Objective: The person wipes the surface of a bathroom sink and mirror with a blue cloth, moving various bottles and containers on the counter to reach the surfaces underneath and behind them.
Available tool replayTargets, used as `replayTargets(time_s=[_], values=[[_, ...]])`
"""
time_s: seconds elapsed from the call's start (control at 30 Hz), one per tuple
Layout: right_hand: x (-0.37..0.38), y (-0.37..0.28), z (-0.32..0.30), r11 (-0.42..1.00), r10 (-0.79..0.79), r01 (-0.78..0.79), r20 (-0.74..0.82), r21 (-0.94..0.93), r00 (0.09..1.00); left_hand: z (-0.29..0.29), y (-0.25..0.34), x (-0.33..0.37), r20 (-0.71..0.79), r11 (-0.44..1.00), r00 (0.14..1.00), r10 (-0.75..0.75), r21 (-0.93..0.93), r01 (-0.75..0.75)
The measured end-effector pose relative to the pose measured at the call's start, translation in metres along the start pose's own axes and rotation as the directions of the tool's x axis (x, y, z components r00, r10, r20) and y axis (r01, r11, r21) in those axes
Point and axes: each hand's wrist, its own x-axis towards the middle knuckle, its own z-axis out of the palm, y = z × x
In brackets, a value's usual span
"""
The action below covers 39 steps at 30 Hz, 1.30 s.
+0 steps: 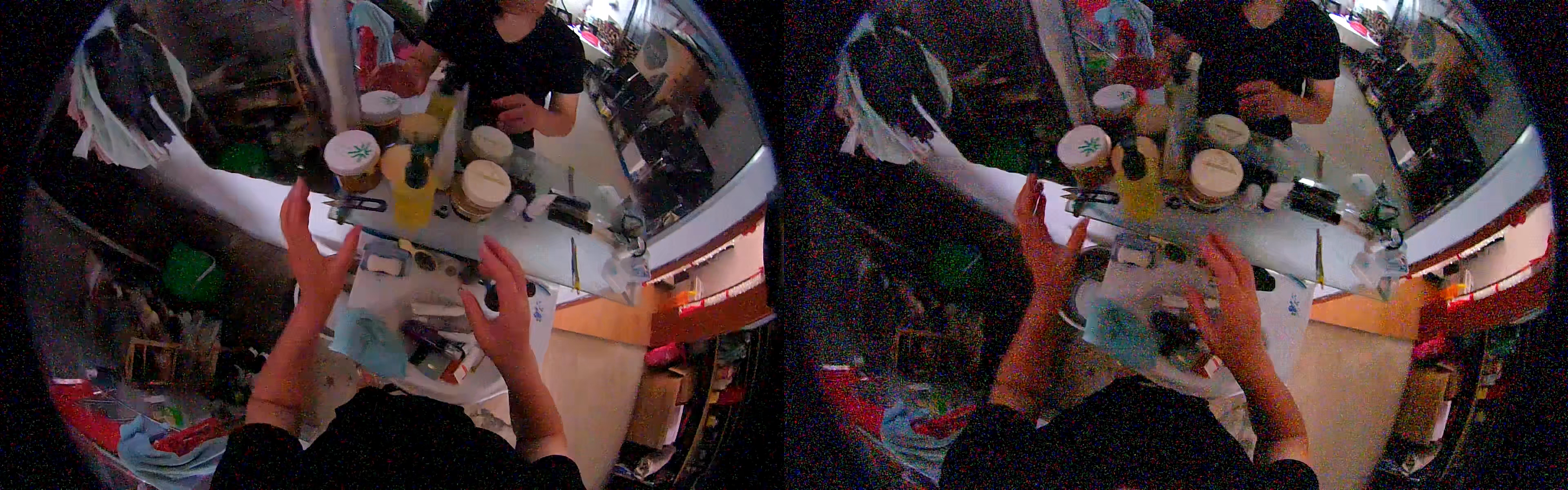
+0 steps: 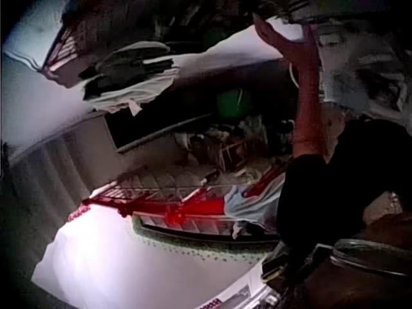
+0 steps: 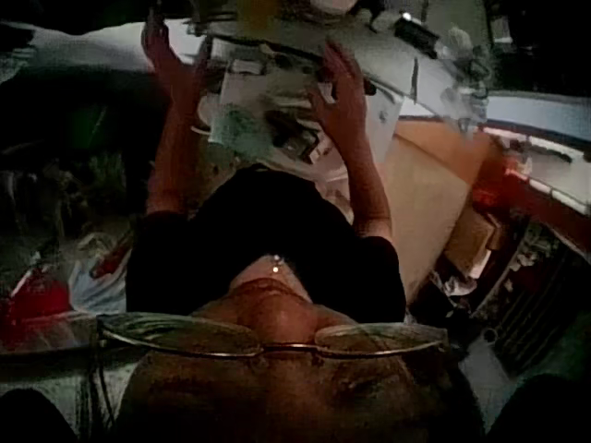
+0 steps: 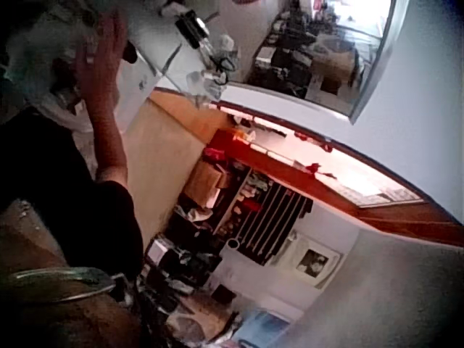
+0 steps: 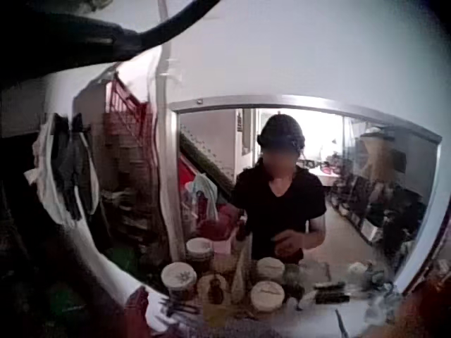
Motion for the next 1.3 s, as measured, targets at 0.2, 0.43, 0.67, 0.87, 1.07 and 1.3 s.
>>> replayTargets(time_s=[0.2,0.43,0.67,0.87,1.07,1.3], values=[[0.057,-0.009,0.059,0.998,-0.046,0.041,-0.136,-0.039,0.990,0.008,-0.049,0.046,0.243,0.977,0.960,-0.137,-0.125,0.171],[0.081,-0.021,0.085,0.989,0.121,-0.132,-0.146,-0.072,0.982,0.028,-0.031,0.071,0.313,0.958,0.930,-0.193,-0.143,0.247],[0.089,-0.010,0.099,0.997,0.015,-0.033,-0.232,-0.076,0.972,0.040,-0.044,0.073,0.245,0.985,0.964,-0.100,-0.115,0.132],[0.061,-0.032,0.076,0.988,0.089,-0.112,-0.207,-0.104,0.974,-0.007,-0.011,0.072,0.294,0.957,0.952,-0.080,-0.245,0.156],[-0.015,-0.045,0.049,0.994,0.097,-0.107,0.225,0.030,0.969,-0.074,0.004,0.018,0.434,0.924,0.894,-0.112,-0.286,0.255],[-0.085,0.030,0.143,0.871,0.431,-0.488,0.395,0.053,0.812,-0.074,-0.029,-0.115,0.665,0.934,0.712,-0.226,-0.061,0.353]])
